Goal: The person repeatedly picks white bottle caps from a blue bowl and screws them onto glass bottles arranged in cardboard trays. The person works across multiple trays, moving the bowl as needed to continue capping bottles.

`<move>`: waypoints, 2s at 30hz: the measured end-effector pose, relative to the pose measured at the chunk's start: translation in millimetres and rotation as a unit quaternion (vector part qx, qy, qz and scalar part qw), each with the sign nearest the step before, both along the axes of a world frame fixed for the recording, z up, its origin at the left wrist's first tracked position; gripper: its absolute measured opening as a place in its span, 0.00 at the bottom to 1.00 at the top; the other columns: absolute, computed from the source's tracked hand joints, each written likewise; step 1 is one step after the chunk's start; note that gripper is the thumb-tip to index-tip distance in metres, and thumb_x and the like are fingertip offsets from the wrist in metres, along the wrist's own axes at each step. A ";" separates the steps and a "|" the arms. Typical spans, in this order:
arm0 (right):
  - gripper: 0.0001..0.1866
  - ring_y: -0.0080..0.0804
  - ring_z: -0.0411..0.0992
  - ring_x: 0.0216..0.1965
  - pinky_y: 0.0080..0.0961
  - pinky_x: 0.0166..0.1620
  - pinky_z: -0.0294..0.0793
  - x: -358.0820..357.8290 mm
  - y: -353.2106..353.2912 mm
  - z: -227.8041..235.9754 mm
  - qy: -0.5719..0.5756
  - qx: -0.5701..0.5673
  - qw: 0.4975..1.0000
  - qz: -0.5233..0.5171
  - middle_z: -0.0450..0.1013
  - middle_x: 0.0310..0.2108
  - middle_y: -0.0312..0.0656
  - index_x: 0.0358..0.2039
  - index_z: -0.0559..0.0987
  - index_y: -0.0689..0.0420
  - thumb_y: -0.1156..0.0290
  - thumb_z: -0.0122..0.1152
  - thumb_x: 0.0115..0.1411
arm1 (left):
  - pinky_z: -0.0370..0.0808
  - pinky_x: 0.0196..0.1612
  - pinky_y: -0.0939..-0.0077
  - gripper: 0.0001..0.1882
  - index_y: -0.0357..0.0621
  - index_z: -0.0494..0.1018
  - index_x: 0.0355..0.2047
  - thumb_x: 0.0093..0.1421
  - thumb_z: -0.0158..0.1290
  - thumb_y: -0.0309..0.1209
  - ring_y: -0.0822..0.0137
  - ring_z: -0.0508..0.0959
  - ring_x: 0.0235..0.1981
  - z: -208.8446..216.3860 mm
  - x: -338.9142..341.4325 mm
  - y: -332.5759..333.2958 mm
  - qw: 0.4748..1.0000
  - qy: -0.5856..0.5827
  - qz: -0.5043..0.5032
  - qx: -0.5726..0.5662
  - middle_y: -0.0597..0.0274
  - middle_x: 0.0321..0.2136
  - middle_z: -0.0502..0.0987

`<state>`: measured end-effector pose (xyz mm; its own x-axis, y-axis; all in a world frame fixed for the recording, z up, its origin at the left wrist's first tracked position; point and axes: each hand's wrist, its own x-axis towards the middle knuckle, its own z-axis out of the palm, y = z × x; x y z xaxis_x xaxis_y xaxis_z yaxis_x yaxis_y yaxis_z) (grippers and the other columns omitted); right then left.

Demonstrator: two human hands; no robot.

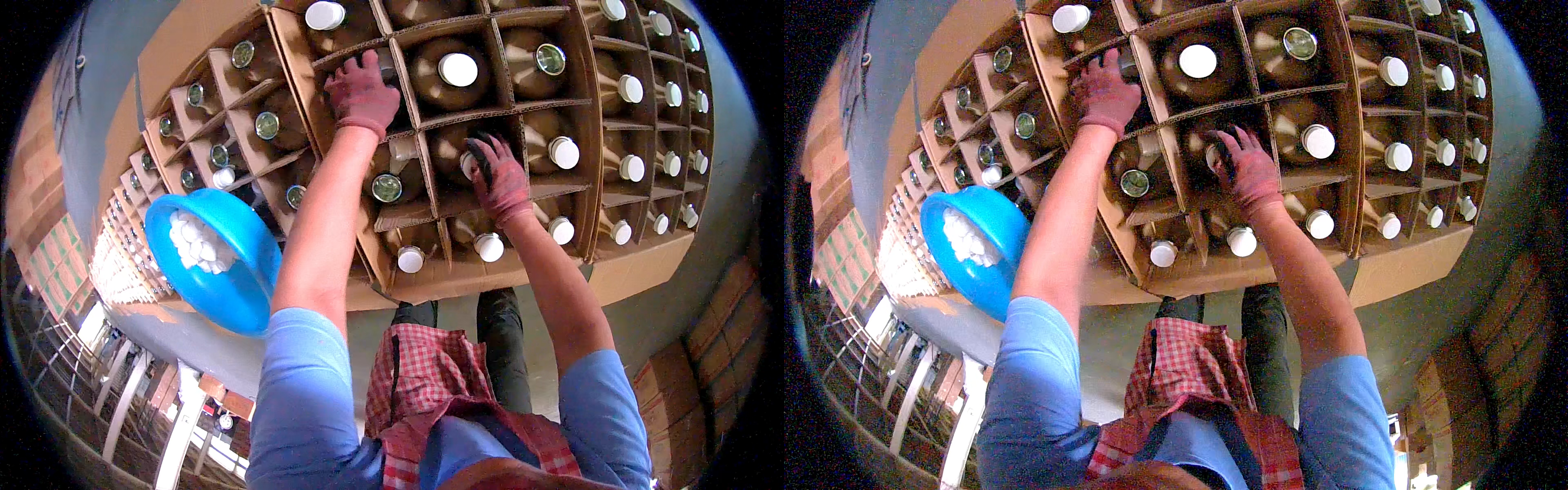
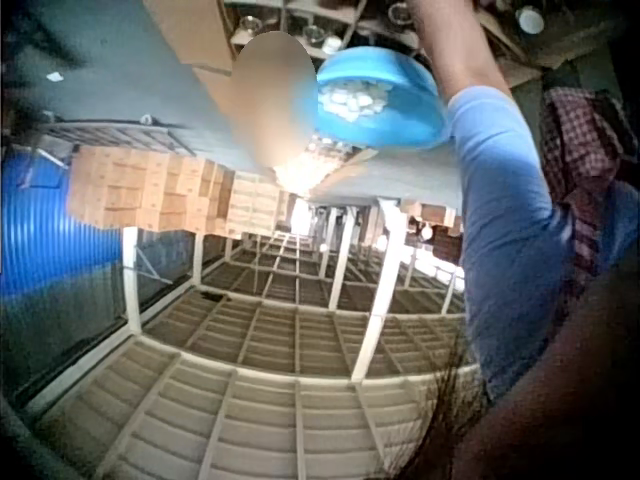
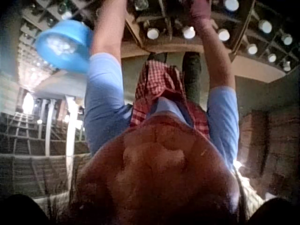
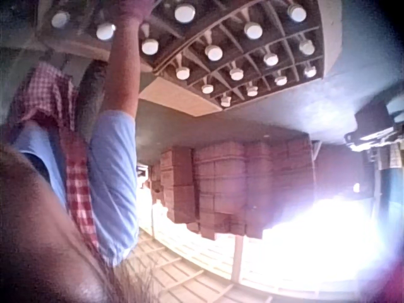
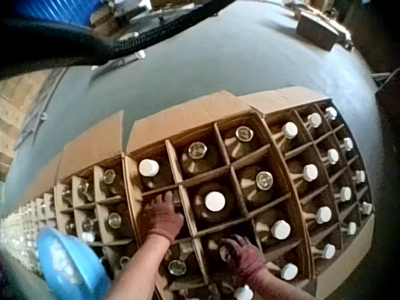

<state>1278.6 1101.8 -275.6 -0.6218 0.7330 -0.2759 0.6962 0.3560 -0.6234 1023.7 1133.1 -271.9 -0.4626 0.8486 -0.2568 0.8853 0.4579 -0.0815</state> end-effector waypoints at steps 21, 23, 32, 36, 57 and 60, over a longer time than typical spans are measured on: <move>0.25 0.53 0.62 0.52 0.38 0.54 0.65 1.8 -0.8 1.9 0.010 0.023 1.000 -0.004 0.63 0.52 0.53 0.53 0.66 0.52 0.66 0.53 0.52 | 0.61 0.52 0.49 0.38 0.55 0.62 0.50 0.40 0.61 0.52 0.50 0.65 0.52 21.4 4.2 -36.1 0.996 0.027 -0.067 0.043 0.53 0.54 0.61; 0.25 0.53 0.61 0.52 0.38 0.54 0.64 2.0 0.3 3.2 0.026 0.017 1.000 -0.002 0.63 0.52 0.53 0.53 0.66 0.52 0.66 0.53 0.52 | 0.62 0.50 0.48 0.34 0.52 0.61 0.50 0.43 0.60 0.47 0.49 0.65 0.50 21.4 1.1 -27.9 0.998 0.003 -0.064 -0.009 0.53 0.51 0.62; 0.26 0.52 0.60 0.55 0.37 0.56 0.64 5.8 -2.3 -11.6 -0.009 0.004 1.000 -0.013 0.61 0.56 0.51 0.54 0.65 0.48 0.64 0.53 0.52 | 0.62 0.51 0.50 0.35 0.54 0.62 0.53 0.44 0.60 0.45 0.51 0.67 0.48 20.5 1.5 -40.6 0.983 -0.009 -0.078 0.165 0.55 0.48 0.66; 0.27 0.53 0.60 0.55 0.38 0.55 0.64 7.3 -1.2 -9.2 -0.012 0.004 1.000 -0.012 0.61 0.56 0.51 0.55 0.64 0.48 0.63 0.54 0.53 | 0.61 0.53 0.52 0.29 0.54 0.67 0.49 0.45 0.59 0.42 0.51 0.66 0.49 41.2 31.8 -111.5 0.967 -0.148 -0.066 0.197 0.53 0.46 0.69; 0.19 0.47 0.65 0.51 0.34 0.55 0.64 -2.3 -3.7 -3.8 0.047 0.014 0.997 -0.066 0.67 0.49 0.49 0.50 0.70 0.53 0.70 0.52 0.56 | 0.56 0.60 0.54 0.31 0.44 0.64 0.53 0.43 0.52 0.26 0.47 0.62 0.55 28.6 83.0 -179.7 0.960 -0.234 0.056 0.145 0.49 0.57 0.59; 0.18 0.42 0.66 0.51 0.31 0.55 0.63 6.5 -3.6 -12.7 0.108 -0.041 0.985 -0.129 0.68 0.49 0.46 0.49 0.71 0.55 0.69 0.51 0.57 | 0.58 0.58 0.54 0.34 0.42 0.62 0.54 0.47 0.56 0.39 0.46 0.59 0.58 33.1 81.6 -141.5 0.952 -0.273 0.108 0.087 0.45 0.56 0.59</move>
<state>1285.1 1098.2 -288.3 -0.4685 0.8552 -0.2216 0.6049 0.1277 -0.7860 1105.2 991.6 -238.8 -0.4696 0.8001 -0.3733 0.6567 0.5992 0.4580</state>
